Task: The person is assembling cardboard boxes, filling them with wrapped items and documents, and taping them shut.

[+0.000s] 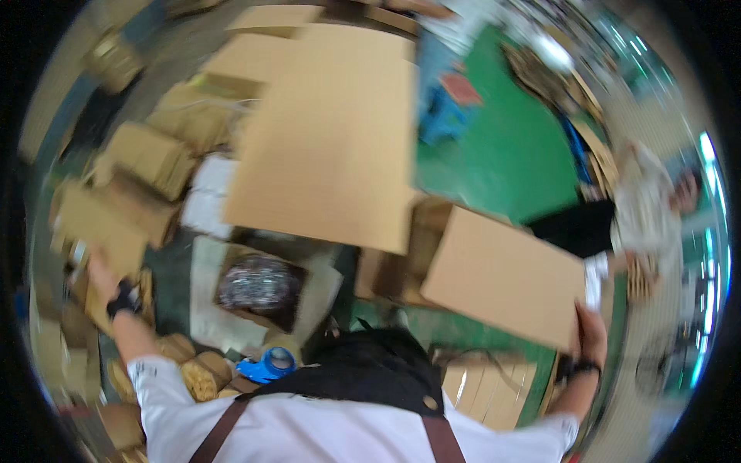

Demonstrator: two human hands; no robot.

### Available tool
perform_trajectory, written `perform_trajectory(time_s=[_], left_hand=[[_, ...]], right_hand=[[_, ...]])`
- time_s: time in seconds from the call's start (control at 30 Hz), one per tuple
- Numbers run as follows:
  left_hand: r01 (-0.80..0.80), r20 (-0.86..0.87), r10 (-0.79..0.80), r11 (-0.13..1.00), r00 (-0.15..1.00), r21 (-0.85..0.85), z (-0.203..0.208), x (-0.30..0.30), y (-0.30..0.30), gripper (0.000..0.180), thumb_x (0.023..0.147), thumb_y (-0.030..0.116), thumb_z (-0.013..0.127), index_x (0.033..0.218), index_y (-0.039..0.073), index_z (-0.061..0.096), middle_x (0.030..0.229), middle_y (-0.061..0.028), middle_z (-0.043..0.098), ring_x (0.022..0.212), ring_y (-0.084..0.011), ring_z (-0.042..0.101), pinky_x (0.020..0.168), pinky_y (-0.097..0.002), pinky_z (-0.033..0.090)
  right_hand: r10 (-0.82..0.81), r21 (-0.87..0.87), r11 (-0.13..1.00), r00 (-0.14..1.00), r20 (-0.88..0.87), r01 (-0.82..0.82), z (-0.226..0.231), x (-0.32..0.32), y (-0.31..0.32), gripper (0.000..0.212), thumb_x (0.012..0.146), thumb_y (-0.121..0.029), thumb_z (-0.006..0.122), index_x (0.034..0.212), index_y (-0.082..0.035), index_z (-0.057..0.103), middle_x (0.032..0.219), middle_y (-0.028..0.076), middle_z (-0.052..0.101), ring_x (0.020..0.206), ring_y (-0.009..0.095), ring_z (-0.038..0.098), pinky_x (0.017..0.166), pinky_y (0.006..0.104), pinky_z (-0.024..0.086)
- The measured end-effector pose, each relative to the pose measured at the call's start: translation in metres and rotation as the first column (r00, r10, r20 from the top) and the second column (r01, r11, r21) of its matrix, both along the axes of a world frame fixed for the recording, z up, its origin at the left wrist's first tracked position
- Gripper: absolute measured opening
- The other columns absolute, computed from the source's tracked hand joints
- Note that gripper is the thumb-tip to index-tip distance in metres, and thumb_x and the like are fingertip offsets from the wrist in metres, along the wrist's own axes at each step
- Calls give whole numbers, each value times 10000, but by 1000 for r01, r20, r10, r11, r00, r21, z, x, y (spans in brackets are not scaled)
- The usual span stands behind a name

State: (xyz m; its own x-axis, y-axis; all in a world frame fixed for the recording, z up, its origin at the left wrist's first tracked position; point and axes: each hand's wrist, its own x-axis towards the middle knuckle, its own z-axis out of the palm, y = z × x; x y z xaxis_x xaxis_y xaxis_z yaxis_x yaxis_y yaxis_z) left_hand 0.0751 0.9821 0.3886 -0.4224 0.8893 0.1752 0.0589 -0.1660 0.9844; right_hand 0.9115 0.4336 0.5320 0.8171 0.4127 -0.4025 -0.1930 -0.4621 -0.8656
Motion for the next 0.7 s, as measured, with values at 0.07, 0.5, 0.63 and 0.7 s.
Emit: perform_trajectory(time_s=[0.07, 0.5, 0.63, 0.7], left_hand=[[-266, -167, 211, 837, 963, -477, 88, 82, -55, 529, 972, 354, 432, 1328, -37, 410, 1365, -163, 435, 1243, -221, 423, 1073, -338, 279], [465, -114, -472, 881, 874, -80, 132, 436, -283, 546, 878, 121, 595, 1344, -22, 348, 1163, -92, 534, 980, -160, 543, 855, -293, 451], [876, -264, -836, 459, 482, 145, 101, 643, -282, 495, 906, 39, 543, 1318, 19, 269, 1284, -127, 429, 1194, -190, 416, 1006, -331, 319], [922, -150, -913, 362, 380, 134, 86, 678, -284, 490, 915, 55, 537, 1314, 11, 256, 1304, -137, 411, 1213, -189, 400, 1012, -337, 315]], right_hand=[[-10, -162, 987, 999, 30, 15, -27, 47, -9, 298, 897, -248, 595, 1034, 14, 631, 913, 57, 669, 738, 145, 613, 687, 274, 493], [722, -316, 692, 628, 291, -649, -146, 48, 151, 837, 739, -353, 765, 1310, 101, 356, 1301, 265, 467, 1230, 340, 461, 1008, 391, 393], [724, -287, 497, 209, 657, -819, -63, 14, 171, 986, 711, -270, 794, 1442, -24, 180, 1474, 224, 246, 1363, 369, 262, 1087, 454, 268], [778, -449, 460, 104, 620, -766, -102, 34, 165, 1011, 693, -243, 802, 1470, -105, 168, 1502, 179, 222, 1367, 357, 264, 1082, 475, 270]])
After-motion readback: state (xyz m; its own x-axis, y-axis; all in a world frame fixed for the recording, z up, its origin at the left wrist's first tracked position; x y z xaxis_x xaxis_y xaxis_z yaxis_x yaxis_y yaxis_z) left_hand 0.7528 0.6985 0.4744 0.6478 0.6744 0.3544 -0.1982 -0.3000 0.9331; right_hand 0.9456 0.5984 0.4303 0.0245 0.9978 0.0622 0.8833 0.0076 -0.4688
